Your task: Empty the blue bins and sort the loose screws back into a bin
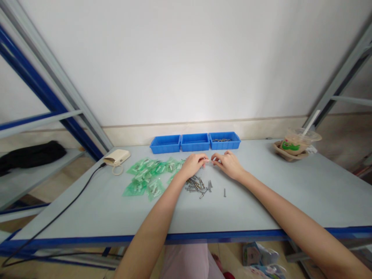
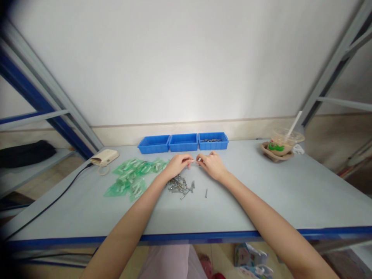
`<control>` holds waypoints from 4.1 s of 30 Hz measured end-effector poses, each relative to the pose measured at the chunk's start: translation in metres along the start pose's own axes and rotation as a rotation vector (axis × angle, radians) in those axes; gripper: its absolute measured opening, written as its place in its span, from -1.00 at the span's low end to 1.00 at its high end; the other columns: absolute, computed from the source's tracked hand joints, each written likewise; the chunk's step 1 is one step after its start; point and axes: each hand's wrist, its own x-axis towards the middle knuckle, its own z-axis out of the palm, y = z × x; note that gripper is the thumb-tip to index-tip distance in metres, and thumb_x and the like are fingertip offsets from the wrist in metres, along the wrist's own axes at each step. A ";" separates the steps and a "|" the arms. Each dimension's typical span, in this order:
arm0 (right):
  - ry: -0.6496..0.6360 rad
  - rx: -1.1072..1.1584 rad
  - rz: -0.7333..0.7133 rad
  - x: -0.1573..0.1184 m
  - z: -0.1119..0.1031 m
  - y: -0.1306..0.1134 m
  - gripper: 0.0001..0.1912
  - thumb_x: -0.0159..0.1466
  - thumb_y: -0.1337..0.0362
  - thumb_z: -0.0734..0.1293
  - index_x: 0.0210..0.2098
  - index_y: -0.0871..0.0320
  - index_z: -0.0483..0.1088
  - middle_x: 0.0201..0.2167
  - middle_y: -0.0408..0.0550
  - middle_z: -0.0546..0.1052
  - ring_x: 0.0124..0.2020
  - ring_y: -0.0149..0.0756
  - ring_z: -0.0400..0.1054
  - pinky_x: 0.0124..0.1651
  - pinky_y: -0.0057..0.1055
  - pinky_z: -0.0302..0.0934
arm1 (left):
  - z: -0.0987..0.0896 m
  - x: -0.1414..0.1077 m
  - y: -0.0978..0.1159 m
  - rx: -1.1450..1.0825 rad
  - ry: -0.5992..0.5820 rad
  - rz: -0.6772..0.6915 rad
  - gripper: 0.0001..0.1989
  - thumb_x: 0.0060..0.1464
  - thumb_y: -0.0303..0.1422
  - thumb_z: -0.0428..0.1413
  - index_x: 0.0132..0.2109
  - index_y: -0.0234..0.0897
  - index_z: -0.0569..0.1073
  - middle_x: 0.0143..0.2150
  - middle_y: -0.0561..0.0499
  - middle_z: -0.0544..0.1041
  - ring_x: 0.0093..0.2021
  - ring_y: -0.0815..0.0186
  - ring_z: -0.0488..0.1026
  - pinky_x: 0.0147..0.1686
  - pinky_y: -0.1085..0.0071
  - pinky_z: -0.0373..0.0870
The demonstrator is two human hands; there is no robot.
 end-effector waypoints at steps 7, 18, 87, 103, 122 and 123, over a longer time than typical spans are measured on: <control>0.027 -0.029 -0.003 0.000 -0.002 0.001 -0.79 0.31 0.22 0.16 -0.28 0.14 0.39 -0.46 -0.07 0.56 -0.48 -0.30 0.35 -0.15 -0.35 -0.07 | 0.002 -0.001 0.001 -0.014 0.021 -0.012 -0.77 0.13 -0.28 -0.04 -0.25 -0.27 0.46 -0.51 0.10 0.49 -0.47 0.39 0.37 -0.39 0.52 0.20; 0.049 -0.027 -0.023 -0.001 -0.002 -0.002 -0.81 0.30 0.23 0.19 -0.26 0.14 0.41 -0.41 -0.10 0.57 -0.46 -0.34 0.36 -0.18 -0.38 -0.08 | -0.002 0.000 0.003 0.100 0.074 -0.023 -0.77 0.15 -0.30 -0.05 -0.32 -0.27 0.46 -0.52 0.10 0.50 -0.48 0.40 0.38 -0.40 0.52 0.19; 0.025 -0.044 0.082 -0.003 -0.007 -0.006 -0.75 0.31 0.21 0.16 -0.20 0.05 0.45 -0.35 -0.10 0.57 -0.41 -0.30 0.41 -0.40 -0.46 0.04 | 0.000 -0.003 0.011 0.249 0.064 -0.017 -0.75 0.16 -0.23 -0.04 -0.31 -0.24 0.47 -0.57 0.08 0.45 -0.48 0.35 0.38 -0.41 0.50 0.16; -0.003 -0.056 0.076 -0.002 -0.010 -0.005 -0.71 0.32 0.16 0.13 -0.21 0.05 0.46 -0.32 -0.08 0.57 -0.40 -0.31 0.40 -0.38 -0.46 0.03 | -0.001 -0.003 0.013 0.182 0.044 -0.023 -0.73 0.17 -0.30 -0.07 -0.34 -0.25 0.48 -0.56 0.07 0.47 -0.47 0.36 0.39 -0.39 0.50 0.19; -0.062 0.054 0.050 -0.004 -0.011 -0.010 -0.78 0.30 0.26 0.16 -0.16 0.08 0.41 -0.28 -0.08 0.55 -0.35 -0.31 0.41 -0.40 -0.48 0.04 | -0.001 -0.002 0.010 0.119 0.083 0.002 -0.78 0.14 -0.25 -0.02 -0.33 -0.24 0.45 -0.58 0.13 0.44 -0.52 0.41 0.35 -0.43 0.53 0.15; -0.054 0.049 0.062 -0.004 -0.011 -0.009 -0.78 0.29 0.22 0.18 -0.15 0.08 0.40 -0.31 -0.08 0.56 -0.37 -0.30 0.41 -0.41 -0.48 0.03 | -0.001 -0.002 0.010 0.126 0.084 -0.004 -0.75 0.15 -0.24 -0.04 -0.35 -0.25 0.45 -0.59 0.12 0.44 -0.52 0.41 0.35 -0.44 0.52 0.14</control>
